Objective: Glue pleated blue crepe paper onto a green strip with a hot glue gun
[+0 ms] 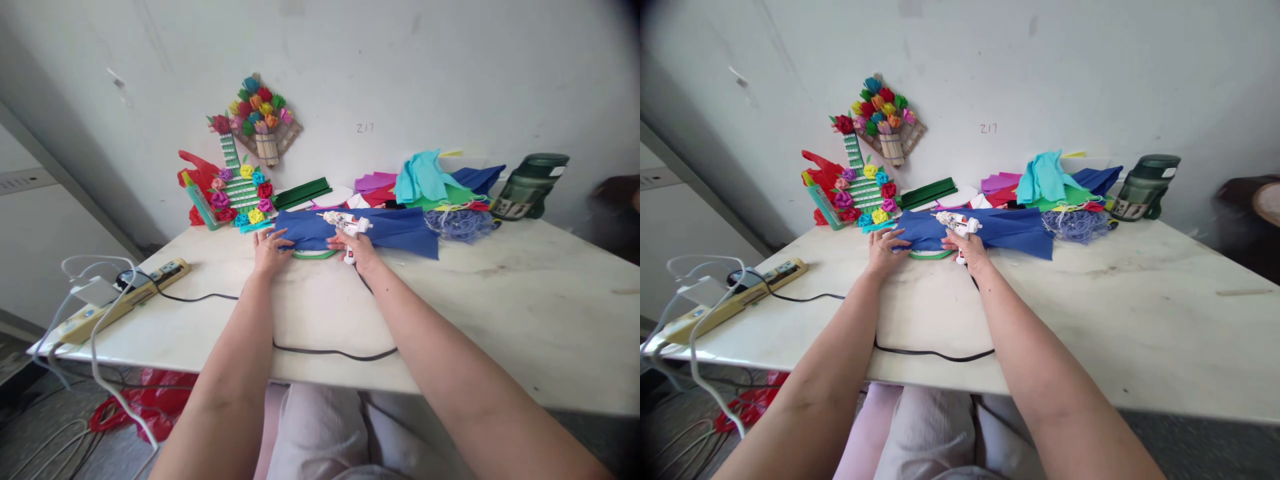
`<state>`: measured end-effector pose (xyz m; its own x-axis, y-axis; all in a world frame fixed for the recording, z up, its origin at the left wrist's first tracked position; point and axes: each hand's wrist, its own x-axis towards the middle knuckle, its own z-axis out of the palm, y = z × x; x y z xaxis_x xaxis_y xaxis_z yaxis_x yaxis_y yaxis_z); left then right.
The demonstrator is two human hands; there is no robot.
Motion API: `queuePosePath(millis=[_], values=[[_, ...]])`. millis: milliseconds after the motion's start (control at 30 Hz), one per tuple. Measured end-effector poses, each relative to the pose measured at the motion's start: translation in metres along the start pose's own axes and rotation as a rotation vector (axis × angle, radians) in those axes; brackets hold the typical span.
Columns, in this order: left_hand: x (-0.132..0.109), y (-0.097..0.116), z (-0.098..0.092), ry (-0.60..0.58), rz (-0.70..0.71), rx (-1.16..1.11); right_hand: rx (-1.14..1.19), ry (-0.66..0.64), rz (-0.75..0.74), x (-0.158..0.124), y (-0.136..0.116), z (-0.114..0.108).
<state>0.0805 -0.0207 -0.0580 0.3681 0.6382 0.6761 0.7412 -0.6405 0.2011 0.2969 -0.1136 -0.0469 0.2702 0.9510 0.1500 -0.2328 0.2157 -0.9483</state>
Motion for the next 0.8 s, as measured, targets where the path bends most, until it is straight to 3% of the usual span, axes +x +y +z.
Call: queuePosePath(millis=[300,800], values=[[0.003,0.006,0.003,0.049,0.131,0.132,-0.016,-0.011,-0.009,0.000,0.001,0.000],[0.004,0.012,0.001,0.041,0.182,0.121,-0.010,-0.006,-0.015,0.000,0.001,0.000]])
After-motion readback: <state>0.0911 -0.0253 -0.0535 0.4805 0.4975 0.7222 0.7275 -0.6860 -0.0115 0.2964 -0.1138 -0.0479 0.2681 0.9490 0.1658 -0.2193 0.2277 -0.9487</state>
